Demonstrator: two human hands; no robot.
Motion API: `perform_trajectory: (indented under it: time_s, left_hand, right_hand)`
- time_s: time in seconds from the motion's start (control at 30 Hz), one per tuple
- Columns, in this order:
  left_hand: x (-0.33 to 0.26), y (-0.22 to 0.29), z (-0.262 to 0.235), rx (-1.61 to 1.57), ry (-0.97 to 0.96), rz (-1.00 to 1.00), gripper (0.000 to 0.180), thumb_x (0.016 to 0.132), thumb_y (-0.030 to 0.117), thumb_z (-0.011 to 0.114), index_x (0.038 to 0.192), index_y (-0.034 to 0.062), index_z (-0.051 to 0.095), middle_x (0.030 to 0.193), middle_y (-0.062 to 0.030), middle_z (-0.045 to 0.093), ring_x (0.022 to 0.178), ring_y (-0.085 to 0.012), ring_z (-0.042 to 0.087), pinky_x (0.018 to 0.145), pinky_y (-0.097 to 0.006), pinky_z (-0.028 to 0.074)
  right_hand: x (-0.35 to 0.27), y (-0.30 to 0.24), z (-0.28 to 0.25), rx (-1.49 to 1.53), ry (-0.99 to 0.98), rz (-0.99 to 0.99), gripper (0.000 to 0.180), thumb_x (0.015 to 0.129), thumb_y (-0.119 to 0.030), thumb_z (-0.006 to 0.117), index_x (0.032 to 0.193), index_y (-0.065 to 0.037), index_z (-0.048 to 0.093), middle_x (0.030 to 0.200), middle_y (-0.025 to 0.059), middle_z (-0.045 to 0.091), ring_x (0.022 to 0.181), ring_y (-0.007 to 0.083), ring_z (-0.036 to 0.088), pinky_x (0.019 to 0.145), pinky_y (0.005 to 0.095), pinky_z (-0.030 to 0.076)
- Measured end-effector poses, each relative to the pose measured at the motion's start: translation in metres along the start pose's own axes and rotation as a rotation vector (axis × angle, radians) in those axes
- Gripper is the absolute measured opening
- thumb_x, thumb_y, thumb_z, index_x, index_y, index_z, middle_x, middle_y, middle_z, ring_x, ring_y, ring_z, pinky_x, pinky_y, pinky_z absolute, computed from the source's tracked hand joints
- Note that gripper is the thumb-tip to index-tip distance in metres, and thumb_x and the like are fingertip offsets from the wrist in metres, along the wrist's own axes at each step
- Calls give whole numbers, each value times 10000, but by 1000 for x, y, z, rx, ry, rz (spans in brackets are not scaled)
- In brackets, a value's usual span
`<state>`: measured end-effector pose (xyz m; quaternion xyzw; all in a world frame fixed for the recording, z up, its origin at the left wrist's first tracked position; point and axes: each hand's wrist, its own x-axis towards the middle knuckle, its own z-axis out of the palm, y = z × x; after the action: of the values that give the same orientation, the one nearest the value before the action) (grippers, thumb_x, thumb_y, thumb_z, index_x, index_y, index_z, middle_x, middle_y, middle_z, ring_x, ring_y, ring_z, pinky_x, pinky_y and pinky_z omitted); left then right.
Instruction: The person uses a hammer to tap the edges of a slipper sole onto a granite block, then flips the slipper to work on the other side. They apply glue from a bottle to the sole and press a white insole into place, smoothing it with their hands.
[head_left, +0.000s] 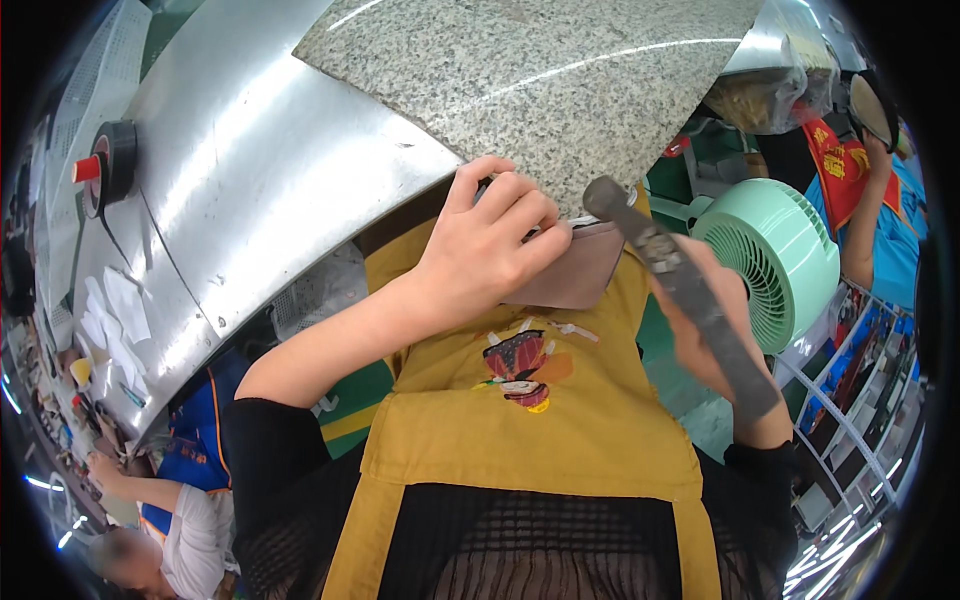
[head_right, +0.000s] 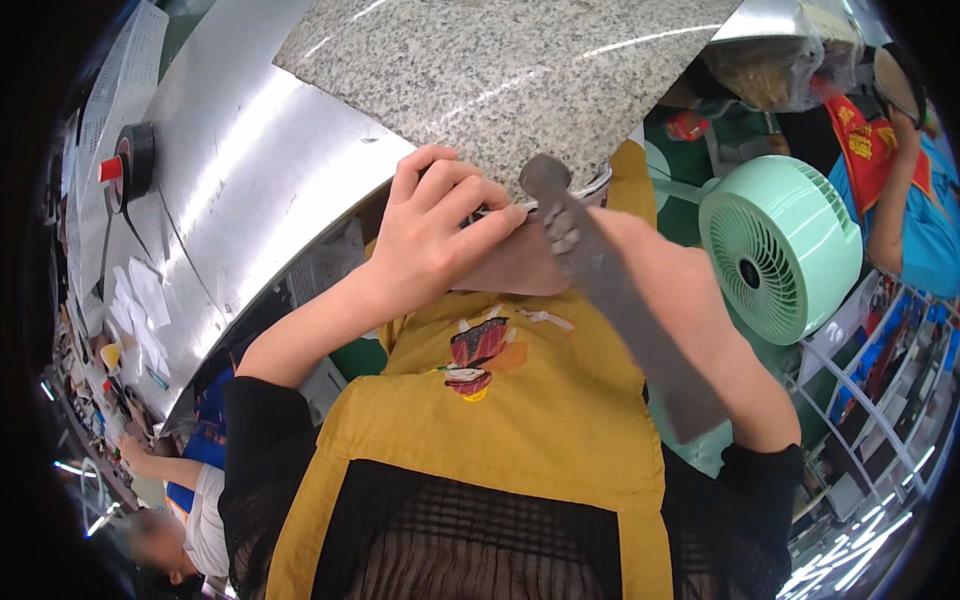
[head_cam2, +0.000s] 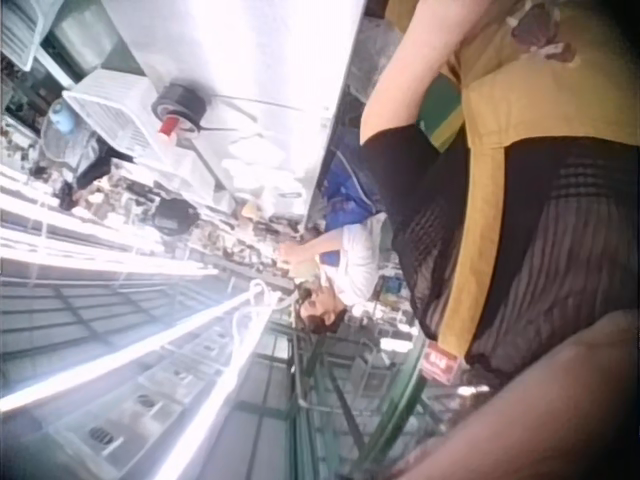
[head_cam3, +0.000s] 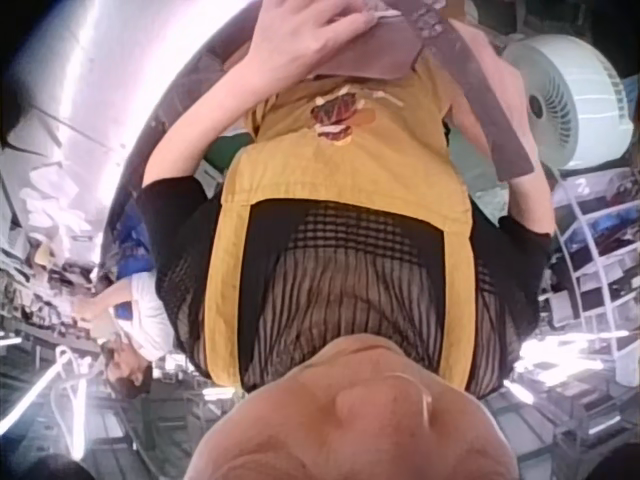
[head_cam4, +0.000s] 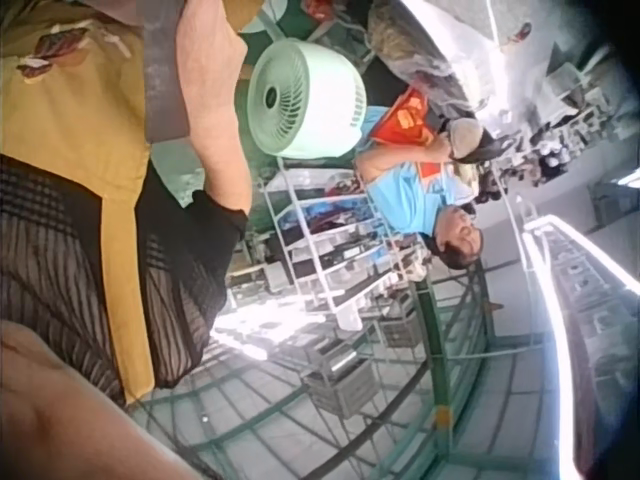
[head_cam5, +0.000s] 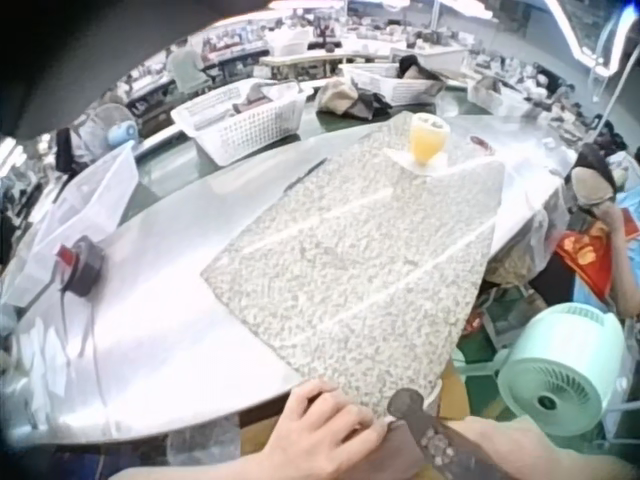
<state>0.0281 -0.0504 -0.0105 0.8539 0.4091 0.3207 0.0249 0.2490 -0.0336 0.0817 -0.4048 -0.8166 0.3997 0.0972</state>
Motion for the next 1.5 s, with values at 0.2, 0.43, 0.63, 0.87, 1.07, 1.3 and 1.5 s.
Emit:
perform_trajectory:
  time_s: [0.2, 0.43, 0.63, 0.87, 1.07, 1.3, 1.5]
  left_hand:
    - [2, -1, -2, -20, -12, 1, 229, 630, 102, 599, 856, 131, 613, 826, 12, 535, 826, -185, 504, 867, -410, 410]
    - [4, 1, 4, -53, -30, -120, 190, 650, 121, 689, 817, 135, 600, 820, 19, 543, 855, -198, 508, 872, -385, 397]
    - [16, 4, -16, -191, -318, -258, 109, 735, 108, 682, 820, 123, 615, 815, 2, 576, 863, -206, 509, 864, -353, 379]
    - [47, 2, -41, -483, -425, -429, 82, 765, 144, 665, 831, 101, 643, 811, -26, 584, 864, -222, 510, 836, -346, 373]
    - [37, 10, 3, -171, -212, -275, 97, 778, 162, 649, 865, 128, 672, 828, -20, 568, 862, -223, 494, 790, -335, 367]
    - [27, 13, 6, -60, -126, -231, 154, 738, 124, 653, 892, 132, 655, 796, 16, 564, 788, -185, 525, 715, -314, 403]
    - [25, 12, 8, 66, -65, -43, 244, 643, 93, 627, 887, 107, 624, 798, 3, 529, 813, -172, 539, 680, -304, 441]
  right_hand:
    - [8, 2, -6, 87, -82, 71, 394, 786, -40, 588, 1170, -43, 496, 958, 140, 587, 796, 326, 620, 633, 382, 495]
    - [6, 10, 6, 65, -48, 2, 287, 835, -28, 522, 1118, -5, 482, 811, 157, 540, 709, 299, 541, 631, 342, 454]
    - [1, 16, -3, 249, 84, 100, 142, 956, -122, 388, 881, -18, 448, 709, 30, 417, 602, 136, 398, 555, 261, 339]
    - [-17, 28, -19, 342, 183, 230, 257, 995, -215, 347, 890, -27, 488, 658, -10, 333, 567, 73, 315, 517, 227, 271]
    - [-6, 30, -12, 249, 112, 69, 152, 952, -107, 439, 1035, 11, 487, 718, 46, 434, 631, 146, 408, 591, 264, 380]
    - [-3, 33, -15, 205, 75, 33, 112, 922, -43, 439, 1008, 14, 483, 704, 45, 431, 630, 147, 392, 598, 264, 370]
    - [3, 25, -19, 103, 51, -23, 188, 892, -34, 456, 1074, 6, 484, 743, 92, 473, 655, 204, 456, 609, 297, 403]
